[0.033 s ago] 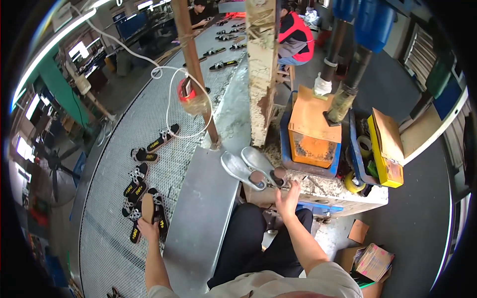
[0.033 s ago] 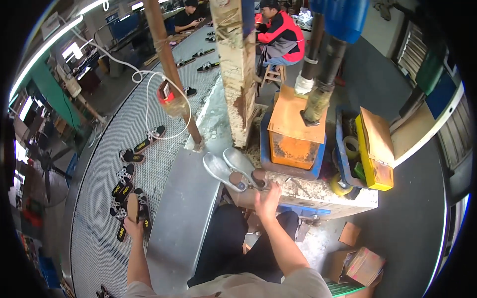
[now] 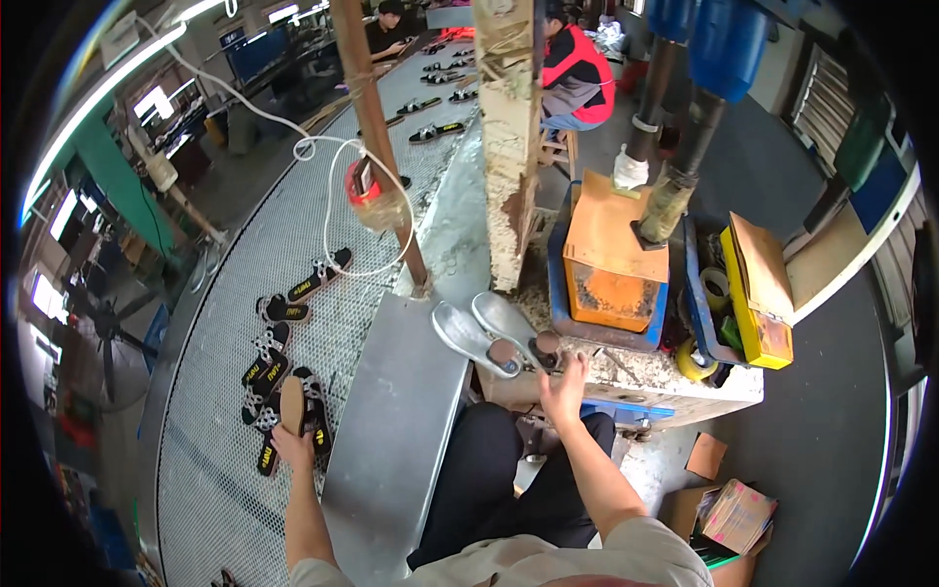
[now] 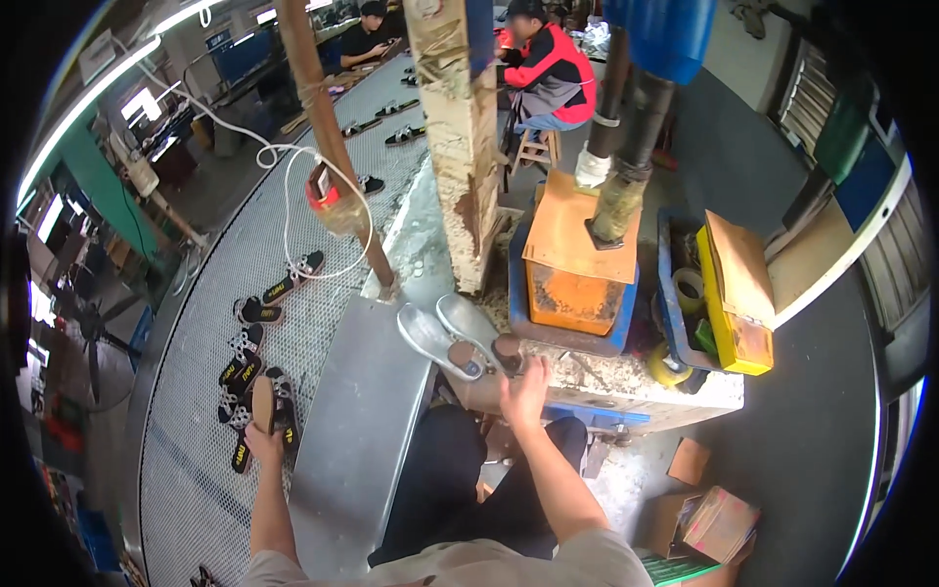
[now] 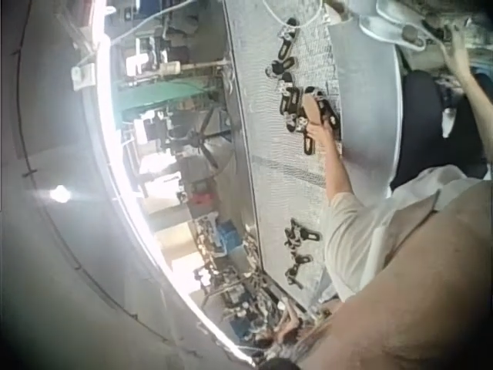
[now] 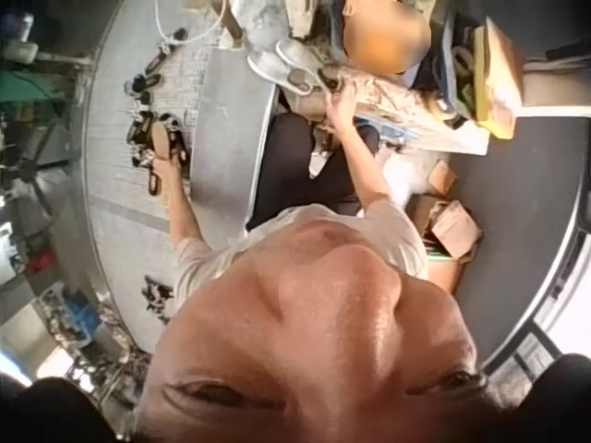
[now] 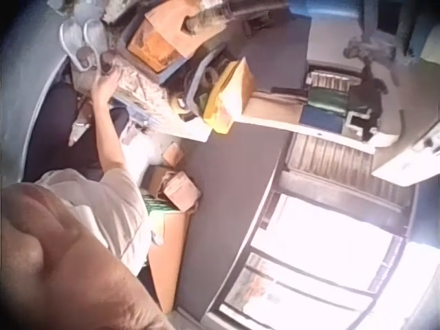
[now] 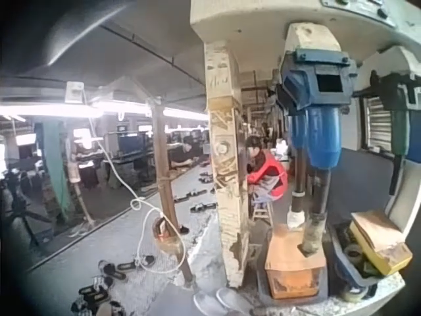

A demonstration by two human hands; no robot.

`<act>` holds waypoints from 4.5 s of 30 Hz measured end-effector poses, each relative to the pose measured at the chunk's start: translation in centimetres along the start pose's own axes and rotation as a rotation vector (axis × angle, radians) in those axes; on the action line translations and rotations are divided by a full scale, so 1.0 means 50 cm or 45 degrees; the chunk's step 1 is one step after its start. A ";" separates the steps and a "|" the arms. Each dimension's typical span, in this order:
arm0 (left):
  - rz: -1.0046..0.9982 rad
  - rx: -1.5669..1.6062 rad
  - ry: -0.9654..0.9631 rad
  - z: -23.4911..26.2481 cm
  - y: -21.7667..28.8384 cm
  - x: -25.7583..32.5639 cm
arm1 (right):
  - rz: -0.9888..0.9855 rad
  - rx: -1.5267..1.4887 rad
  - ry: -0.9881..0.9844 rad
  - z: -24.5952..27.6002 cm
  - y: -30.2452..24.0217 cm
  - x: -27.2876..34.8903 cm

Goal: Buff the edges and soles of sandals using a stationary buffing machine in a factory setting.

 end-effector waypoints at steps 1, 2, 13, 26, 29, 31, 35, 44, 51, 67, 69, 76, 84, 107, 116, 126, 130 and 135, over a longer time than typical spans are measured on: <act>-0.057 -0.057 0.046 -0.019 0.021 -0.016 | -0.010 -0.002 0.004 -0.013 0.022 -0.003; -0.062 -0.102 -0.004 -0.040 0.049 -0.041 | 0.024 -0.011 -0.073 -0.037 0.039 -0.012; 0.082 0.468 -0.129 -0.008 0.244 -0.045 | -0.043 -0.235 -0.077 -0.003 0.103 -0.026; 0.345 2.314 -0.926 0.115 0.615 0.198 | -0.663 -0.990 0.037 0.300 -0.140 0.201; 0.256 2.441 -1.057 0.124 0.767 0.223 | -0.693 -1.043 -0.136 0.303 -0.207 0.207; 0.230 2.625 -1.208 0.108 0.803 0.276 | -0.602 -1.038 -0.140 0.302 -0.221 0.228; 0.058 2.787 -1.192 0.076 0.832 0.343 | -0.498 -1.073 -0.158 0.265 -0.237 0.234; 0.344 2.483 -1.237 0.135 0.863 0.518 | -0.311 -0.995 -0.092 0.224 -0.272 0.182; 0.367 2.579 -1.362 0.134 0.863 0.547 | -0.437 -0.782 -0.415 0.247 -0.278 0.207; -0.077 2.115 -1.311 0.117 0.773 0.452 | 0.009 0.277 0.458 0.243 -0.061 -0.264; -0.006 2.012 -1.083 0.109 0.689 0.433 | -0.077 0.502 0.379 0.196 -0.002 -0.310; 0.197 1.329 -0.168 0.102 0.347 0.290 | -0.183 1.378 0.138 0.154 0.013 -0.325; 0.209 0.110 0.357 0.077 -0.055 0.150 | 0.369 0.280 0.225 0.257 -0.149 0.044; 0.390 1.446 -0.176 0.087 0.066 0.035 | -0.233 -0.199 -0.302 0.153 -0.132 0.192; 0.500 2.112 -0.661 0.046 0.345 0.184 | -0.134 -0.122 0.040 0.233 -0.118 0.024; 0.552 2.302 -0.945 0.071 0.545 0.317 | 0.041 0.104 0.324 0.312 -0.113 -0.079; 0.491 2.285 -1.001 0.062 0.570 0.337 | 0.085 0.372 0.453 0.291 -0.103 -0.188; 0.466 2.419 -1.114 0.060 0.678 0.359 | -0.212 0.742 0.318 0.191 -0.018 -0.351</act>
Point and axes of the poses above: each hand's wrist, its own x-axis away from the middle knuckle, its own z-axis out of the back of the hand, y = z × x, the point moved 4 cm from there along -x, towards the middle knuckle, and after that the axes turned 4 degrees about -y, right-handed, at the moved point
